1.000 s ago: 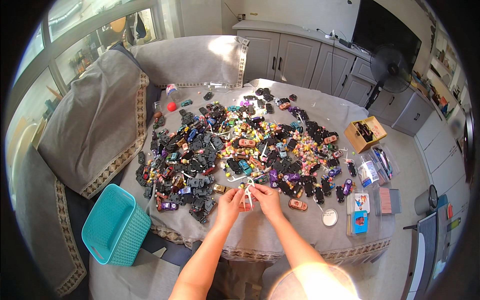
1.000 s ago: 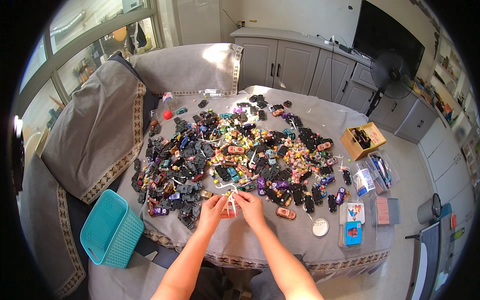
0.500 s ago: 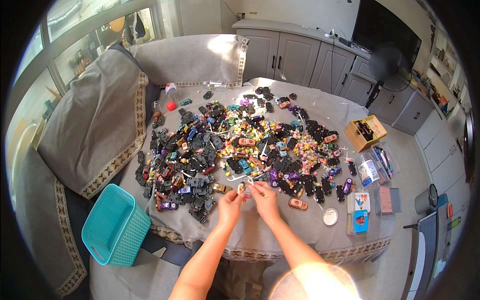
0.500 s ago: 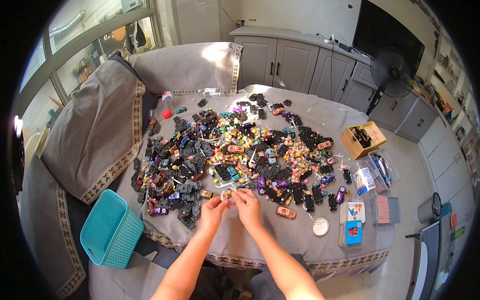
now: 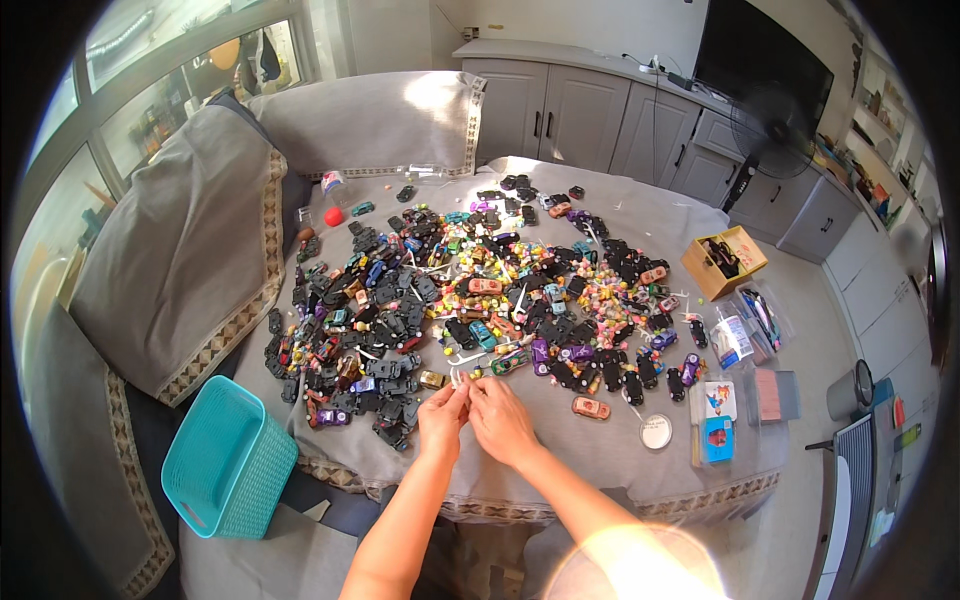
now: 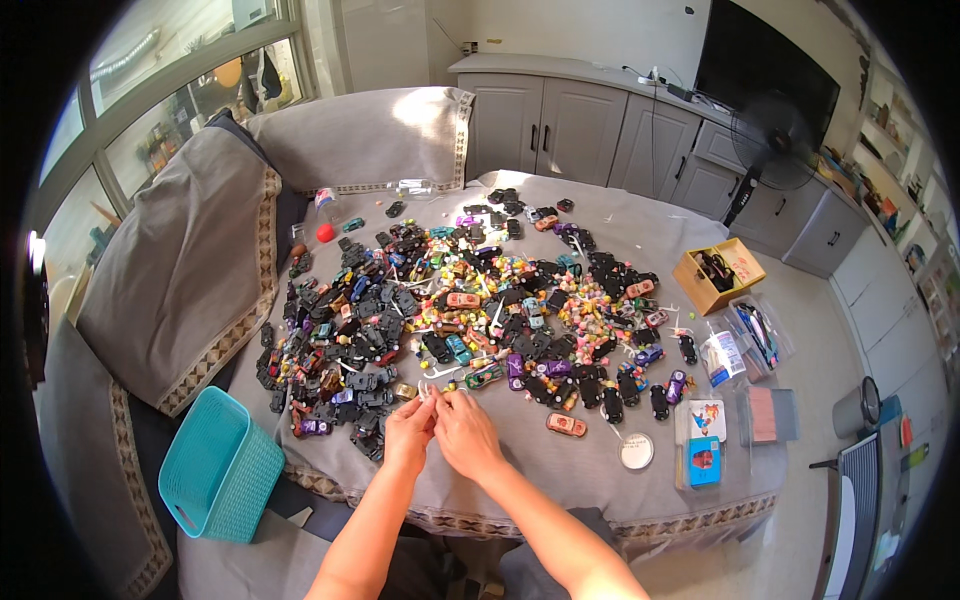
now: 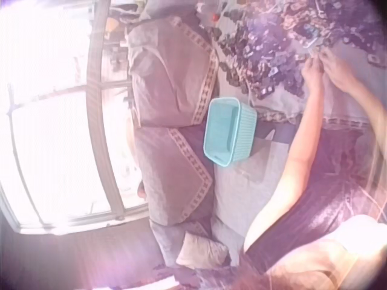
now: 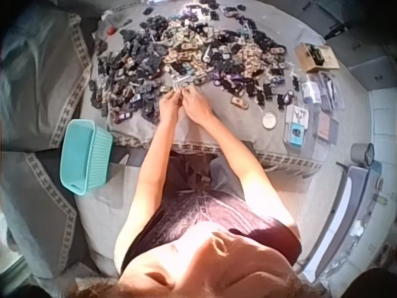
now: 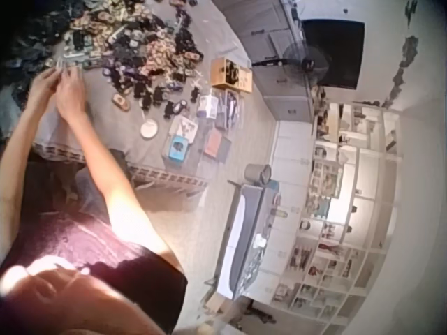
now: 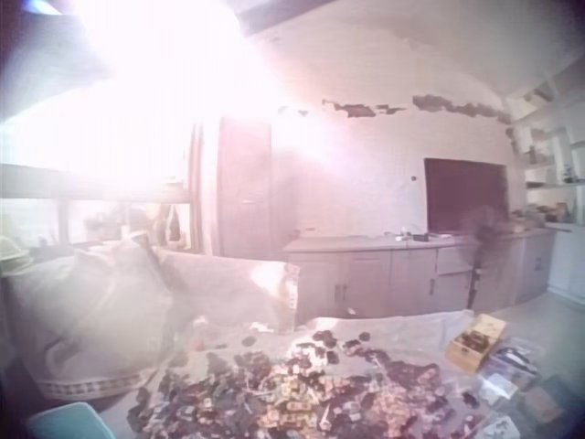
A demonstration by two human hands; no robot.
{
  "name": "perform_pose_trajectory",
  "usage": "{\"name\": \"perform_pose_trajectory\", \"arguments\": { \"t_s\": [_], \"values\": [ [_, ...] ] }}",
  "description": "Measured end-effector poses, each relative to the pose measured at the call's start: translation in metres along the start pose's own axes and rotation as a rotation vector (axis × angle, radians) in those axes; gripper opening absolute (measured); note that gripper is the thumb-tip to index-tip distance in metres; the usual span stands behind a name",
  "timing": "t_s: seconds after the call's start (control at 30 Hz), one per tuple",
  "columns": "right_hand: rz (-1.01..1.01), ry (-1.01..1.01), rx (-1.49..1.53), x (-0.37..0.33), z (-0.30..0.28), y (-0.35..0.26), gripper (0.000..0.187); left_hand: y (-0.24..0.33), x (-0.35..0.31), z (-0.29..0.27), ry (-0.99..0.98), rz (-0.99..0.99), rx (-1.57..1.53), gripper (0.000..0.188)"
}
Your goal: The person sorts a large pile of Lego pieces on a sofa, picking up white plastic connectors and small Lego bricks. They place the connectors into a blue basket and organize the bricks into a wooden box.
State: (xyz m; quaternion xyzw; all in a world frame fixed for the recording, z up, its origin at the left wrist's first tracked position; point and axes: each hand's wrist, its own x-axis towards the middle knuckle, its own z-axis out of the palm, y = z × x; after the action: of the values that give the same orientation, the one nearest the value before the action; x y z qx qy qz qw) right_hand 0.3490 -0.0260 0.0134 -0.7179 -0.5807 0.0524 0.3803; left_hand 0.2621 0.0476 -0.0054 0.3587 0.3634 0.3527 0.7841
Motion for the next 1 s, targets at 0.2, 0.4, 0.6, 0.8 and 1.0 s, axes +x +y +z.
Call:
{"name": "perform_pose_trajectory", "arguments": {
  "t_s": [0.2,0.4,0.6,0.8,1.0],
  "values": [
    [-0.034,0.028,0.072,-0.006,0.014,0.009,0.044,-0.007,0.005,-0.002,0.016,0.012,-0.007,0.023],
    [0.097,0.113,0.419,-0.007,0.021,0.019,0.044,0.003,-0.004,0.014,-0.067,0.027,0.046,0.026],
    [0.168,0.034,0.613,-0.004,0.013,0.013,0.048,0.010,-0.005,0.011,-0.115,-0.071,0.086,0.032],
    [0.157,-0.015,0.492,-0.005,0.004,0.006,0.048,0.000,0.003,0.002,-0.059,-0.017,0.056,0.025],
    [0.194,0.105,0.226,0.003,-0.014,0.024,0.037,0.033,0.002,-0.007,0.156,0.049,-0.125,0.023]
  ]
}}
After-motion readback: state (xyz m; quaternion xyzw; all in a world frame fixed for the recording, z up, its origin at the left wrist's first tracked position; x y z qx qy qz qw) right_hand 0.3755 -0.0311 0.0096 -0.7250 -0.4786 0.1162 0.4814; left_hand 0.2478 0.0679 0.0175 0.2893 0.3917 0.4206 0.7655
